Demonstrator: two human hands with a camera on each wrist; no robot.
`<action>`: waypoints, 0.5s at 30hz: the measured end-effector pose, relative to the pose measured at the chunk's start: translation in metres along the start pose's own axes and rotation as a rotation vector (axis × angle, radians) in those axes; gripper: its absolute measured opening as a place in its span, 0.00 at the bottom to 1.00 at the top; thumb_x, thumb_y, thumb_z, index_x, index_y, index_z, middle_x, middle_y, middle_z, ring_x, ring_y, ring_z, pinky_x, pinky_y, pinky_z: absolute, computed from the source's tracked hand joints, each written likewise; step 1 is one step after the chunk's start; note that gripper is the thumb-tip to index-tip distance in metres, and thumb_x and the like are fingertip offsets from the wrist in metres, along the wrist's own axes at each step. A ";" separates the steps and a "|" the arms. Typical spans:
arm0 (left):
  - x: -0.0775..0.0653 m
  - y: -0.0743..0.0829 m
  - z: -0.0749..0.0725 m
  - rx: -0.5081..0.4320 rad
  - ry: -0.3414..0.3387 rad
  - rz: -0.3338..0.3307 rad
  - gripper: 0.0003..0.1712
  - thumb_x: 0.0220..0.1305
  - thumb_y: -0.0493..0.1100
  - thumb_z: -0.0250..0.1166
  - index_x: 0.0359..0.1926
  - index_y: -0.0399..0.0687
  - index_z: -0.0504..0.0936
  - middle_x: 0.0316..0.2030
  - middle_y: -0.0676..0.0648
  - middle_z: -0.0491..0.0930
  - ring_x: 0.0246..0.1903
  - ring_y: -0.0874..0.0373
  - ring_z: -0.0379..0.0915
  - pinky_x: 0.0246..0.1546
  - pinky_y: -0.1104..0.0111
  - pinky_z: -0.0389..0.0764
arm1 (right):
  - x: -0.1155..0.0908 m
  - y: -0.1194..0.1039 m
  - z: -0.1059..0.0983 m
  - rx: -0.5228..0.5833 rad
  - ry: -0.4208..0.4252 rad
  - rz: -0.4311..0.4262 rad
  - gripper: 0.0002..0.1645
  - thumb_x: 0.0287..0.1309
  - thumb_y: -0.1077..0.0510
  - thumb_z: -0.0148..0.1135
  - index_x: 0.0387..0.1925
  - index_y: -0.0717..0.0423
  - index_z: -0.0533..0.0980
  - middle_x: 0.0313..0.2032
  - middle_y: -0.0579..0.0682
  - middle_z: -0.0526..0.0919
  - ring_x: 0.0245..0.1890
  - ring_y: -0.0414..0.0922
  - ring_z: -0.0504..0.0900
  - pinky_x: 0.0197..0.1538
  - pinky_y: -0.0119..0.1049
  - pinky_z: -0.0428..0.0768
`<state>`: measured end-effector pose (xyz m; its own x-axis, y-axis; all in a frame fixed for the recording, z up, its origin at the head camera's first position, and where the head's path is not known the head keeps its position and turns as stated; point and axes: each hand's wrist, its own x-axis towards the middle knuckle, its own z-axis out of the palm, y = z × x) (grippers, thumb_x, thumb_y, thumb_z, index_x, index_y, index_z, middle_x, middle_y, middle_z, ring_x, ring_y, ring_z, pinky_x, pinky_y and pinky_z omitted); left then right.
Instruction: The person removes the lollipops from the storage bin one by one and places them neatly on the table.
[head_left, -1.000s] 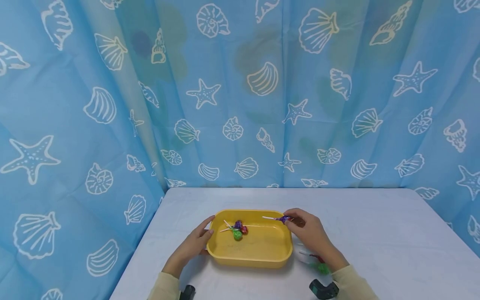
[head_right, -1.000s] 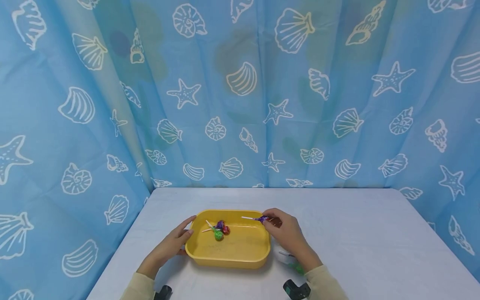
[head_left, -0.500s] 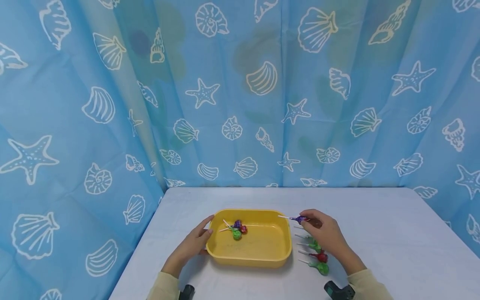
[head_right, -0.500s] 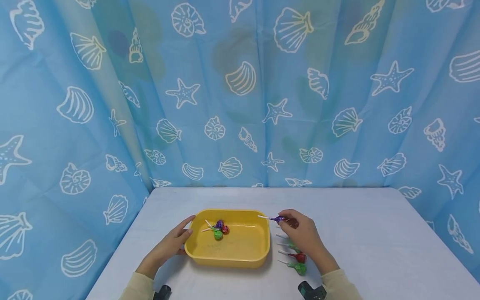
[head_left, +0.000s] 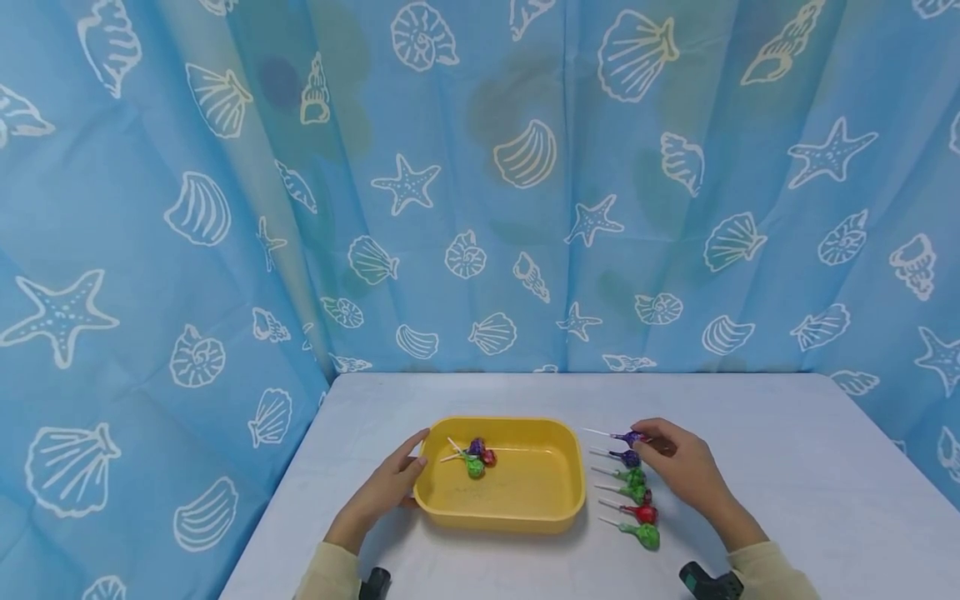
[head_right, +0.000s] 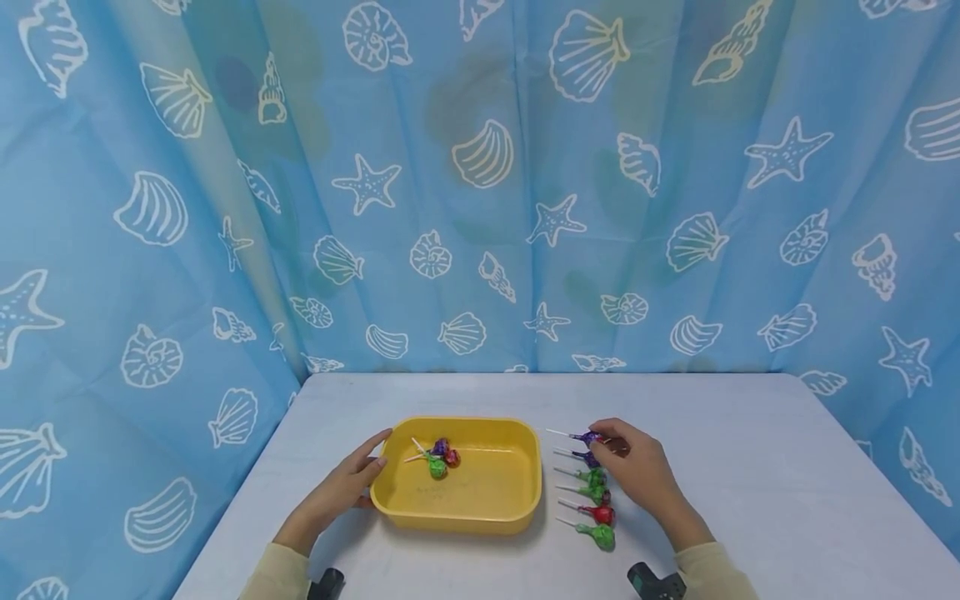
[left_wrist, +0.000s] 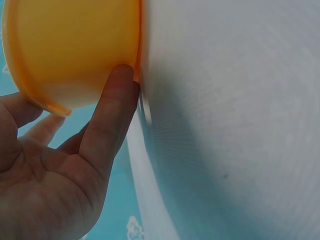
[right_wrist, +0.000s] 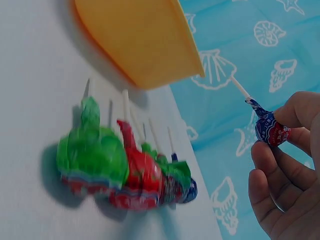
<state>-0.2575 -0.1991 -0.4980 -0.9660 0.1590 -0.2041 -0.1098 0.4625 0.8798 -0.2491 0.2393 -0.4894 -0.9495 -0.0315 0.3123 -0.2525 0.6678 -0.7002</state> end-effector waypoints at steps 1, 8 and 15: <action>-0.001 0.000 0.000 0.000 0.001 -0.004 0.33 0.79 0.51 0.54 0.79 0.59 0.58 0.64 0.32 0.71 0.46 0.50 0.78 0.41 0.57 0.87 | -0.001 0.002 -0.001 -0.004 0.000 0.002 0.16 0.66 0.59 0.64 0.54 0.59 0.80 0.47 0.55 0.86 0.44 0.51 0.84 0.46 0.42 0.83; -0.002 0.001 0.000 -0.003 0.005 -0.018 0.33 0.79 0.50 0.54 0.79 0.59 0.58 0.64 0.33 0.72 0.45 0.50 0.78 0.41 0.58 0.87 | -0.006 0.014 -0.008 -0.021 -0.006 0.018 0.16 0.67 0.59 0.64 0.54 0.60 0.80 0.47 0.56 0.86 0.44 0.53 0.84 0.45 0.43 0.84; 0.000 0.001 0.000 0.003 0.006 -0.021 0.32 0.79 0.50 0.54 0.79 0.60 0.58 0.64 0.32 0.71 0.45 0.50 0.78 0.41 0.58 0.87 | -0.010 0.027 -0.015 -0.048 -0.024 0.051 0.17 0.67 0.59 0.64 0.55 0.61 0.79 0.46 0.58 0.86 0.43 0.54 0.85 0.43 0.47 0.85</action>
<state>-0.2581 -0.1984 -0.4973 -0.9649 0.1442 -0.2196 -0.1289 0.4682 0.8741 -0.2431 0.2687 -0.5016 -0.9652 -0.0138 0.2613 -0.1950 0.7040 -0.6829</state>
